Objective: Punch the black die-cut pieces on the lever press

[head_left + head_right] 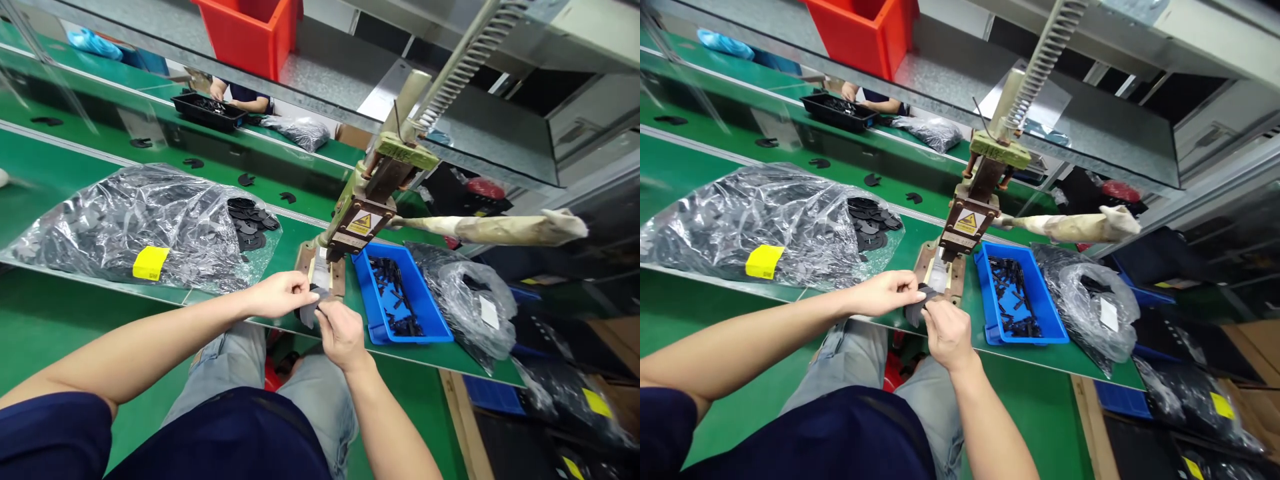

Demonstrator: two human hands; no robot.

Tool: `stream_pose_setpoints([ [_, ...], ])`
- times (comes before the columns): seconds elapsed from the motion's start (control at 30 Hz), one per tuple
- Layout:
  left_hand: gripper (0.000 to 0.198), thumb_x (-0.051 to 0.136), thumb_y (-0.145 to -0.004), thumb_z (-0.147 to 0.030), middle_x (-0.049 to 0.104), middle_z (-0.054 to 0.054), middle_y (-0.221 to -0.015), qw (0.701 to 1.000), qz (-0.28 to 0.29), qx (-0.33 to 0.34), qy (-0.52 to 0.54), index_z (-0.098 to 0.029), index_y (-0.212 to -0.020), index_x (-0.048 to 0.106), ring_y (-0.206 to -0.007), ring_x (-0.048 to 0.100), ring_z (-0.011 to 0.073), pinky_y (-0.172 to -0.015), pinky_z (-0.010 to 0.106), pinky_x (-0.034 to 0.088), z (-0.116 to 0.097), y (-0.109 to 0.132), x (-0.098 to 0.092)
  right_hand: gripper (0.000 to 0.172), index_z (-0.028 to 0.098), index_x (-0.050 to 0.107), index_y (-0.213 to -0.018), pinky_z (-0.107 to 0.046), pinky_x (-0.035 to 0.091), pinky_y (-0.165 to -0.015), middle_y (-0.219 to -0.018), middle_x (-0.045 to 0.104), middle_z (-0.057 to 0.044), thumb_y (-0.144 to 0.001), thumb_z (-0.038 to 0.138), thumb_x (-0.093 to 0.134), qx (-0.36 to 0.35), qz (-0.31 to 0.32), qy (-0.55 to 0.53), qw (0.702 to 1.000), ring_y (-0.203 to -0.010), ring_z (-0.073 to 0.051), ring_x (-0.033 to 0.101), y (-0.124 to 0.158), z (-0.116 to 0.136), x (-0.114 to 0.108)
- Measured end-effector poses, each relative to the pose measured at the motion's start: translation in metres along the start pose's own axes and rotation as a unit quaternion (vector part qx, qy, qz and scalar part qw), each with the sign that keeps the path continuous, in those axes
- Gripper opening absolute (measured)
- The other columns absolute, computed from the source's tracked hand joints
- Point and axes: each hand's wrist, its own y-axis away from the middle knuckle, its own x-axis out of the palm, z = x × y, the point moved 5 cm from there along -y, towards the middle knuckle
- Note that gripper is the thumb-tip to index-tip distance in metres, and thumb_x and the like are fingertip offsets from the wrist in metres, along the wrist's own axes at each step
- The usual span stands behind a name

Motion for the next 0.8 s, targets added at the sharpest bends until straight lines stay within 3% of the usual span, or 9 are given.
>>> stream_pose_setpoints([
  [0.1, 0.038, 0.076, -0.088, -0.053, 0.056, -0.003, -0.080, 0.996, 0.005, -0.014, 0.092, -0.018, -0.092, 0.060, -0.070, 0.049, 0.0118, -0.063, 0.024, 0.041, 0.001, 0.002, 0.002, 0.017, 0.021, 0.067, -0.112, -0.033, 0.052, -0.075, -0.091, 0.072, -0.007, -0.098, 0.020, 0.057, 0.020, -0.005, -0.015, 1.000, -0.080, -0.018, 0.066, 0.002, 0.001, -0.008],
  [0.2, 0.041, 0.072, -0.091, -0.057, 0.056, -0.003, -0.076, 0.980, 0.079, -0.044, 0.175, -0.018, -0.093, 0.059, -0.067, 0.051, 0.0122, -0.061, 0.024, 0.042, 0.001, 0.009, 0.012, 0.017, 0.024, 0.067, -0.113, -0.032, 0.057, -0.082, -0.099, 0.076, -0.006, -0.100, 0.024, 0.057, 0.046, 0.007, -0.034, 0.998, -0.090, -0.018, 0.071, 0.003, 0.007, -0.013],
  [0.27, 0.040, 0.071, -0.092, -0.056, 0.057, -0.003, -0.076, 0.977, 0.085, -0.051, 0.191, -0.018, -0.091, 0.058, -0.067, 0.052, 0.0123, -0.061, 0.024, 0.043, 0.003, 0.015, 0.015, 0.018, 0.024, 0.065, -0.116, -0.030, 0.058, -0.083, -0.100, 0.077, -0.004, -0.102, 0.028, 0.054, 0.114, 0.016, -0.090, 0.989, -0.091, -0.015, 0.073, 0.003, 0.008, -0.015],
  [0.37, 0.035, 0.068, -0.096, -0.053, 0.062, -0.001, -0.085, 0.982, 0.078, -0.036, 0.169, -0.019, -0.096, 0.060, -0.074, 0.057, 0.0137, -0.068, 0.025, 0.048, 0.012, 0.022, 0.015, 0.018, 0.023, 0.063, -0.110, -0.026, 0.058, -0.075, -0.092, 0.076, -0.002, -0.103, 0.035, 0.052, 0.258, 0.034, -0.210, 0.942, -0.079, -0.013, 0.072, 0.005, 0.005, -0.016],
  [0.47, 0.035, 0.058, -0.102, -0.055, 0.064, 0.001, -0.089, 0.989, 0.092, -0.037, 0.112, -0.020, -0.104, 0.062, -0.081, 0.061, 0.0164, -0.076, 0.029, 0.051, 0.039, 0.028, 0.016, 0.018, 0.023, 0.064, -0.100, -0.024, 0.055, -0.072, -0.091, 0.075, 0.000, -0.100, 0.038, 0.054, 0.313, 0.060, -0.154, 0.935, -0.078, -0.012, 0.070, 0.002, -0.004, -0.031],
  [0.57, 0.039, 0.053, -0.103, -0.058, 0.061, 0.000, -0.083, 0.999, 0.015, -0.047, 0.008, -0.021, -0.097, 0.062, -0.077, 0.059, 0.0167, -0.073, 0.028, 0.050, 0.076, 0.034, 0.010, 0.018, 0.022, 0.064, -0.096, -0.022, 0.053, -0.072, -0.090, 0.075, 0.001, -0.100, 0.035, 0.052, 0.328, 0.067, -0.030, 0.942, -0.079, -0.011, 0.070, -0.007, -0.034, -0.062],
  [0.67, 0.037, 0.050, -0.105, -0.054, 0.060, -0.001, -0.076, 0.994, -0.014, -0.035, -0.101, -0.022, -0.092, 0.062, -0.071, 0.057, 0.0167, -0.068, 0.027, 0.047, 0.104, 0.045, 0.016, 0.016, 0.022, 0.065, -0.095, -0.026, 0.053, -0.076, -0.089, 0.075, -0.001, -0.098, 0.031, 0.053, 0.345, 0.053, 0.072, 0.934, -0.081, -0.014, 0.069, -0.027, -0.085, -0.099],
  [0.8, 0.027, 0.054, -0.105, -0.040, 0.062, 0.000, -0.075, 0.959, -0.032, 0.083, -0.269, -0.023, -0.085, 0.062, -0.070, 0.060, 0.0184, -0.070, 0.031, 0.046, 0.106, 0.058, 0.035, 0.024, 0.019, 0.069, -0.111, -0.037, 0.053, -0.099, -0.113, 0.075, -0.011, -0.102, 0.034, 0.052, 0.366, 0.043, 0.238, 0.899, -0.107, -0.022, 0.070, -0.080, -0.166, -0.149],
])
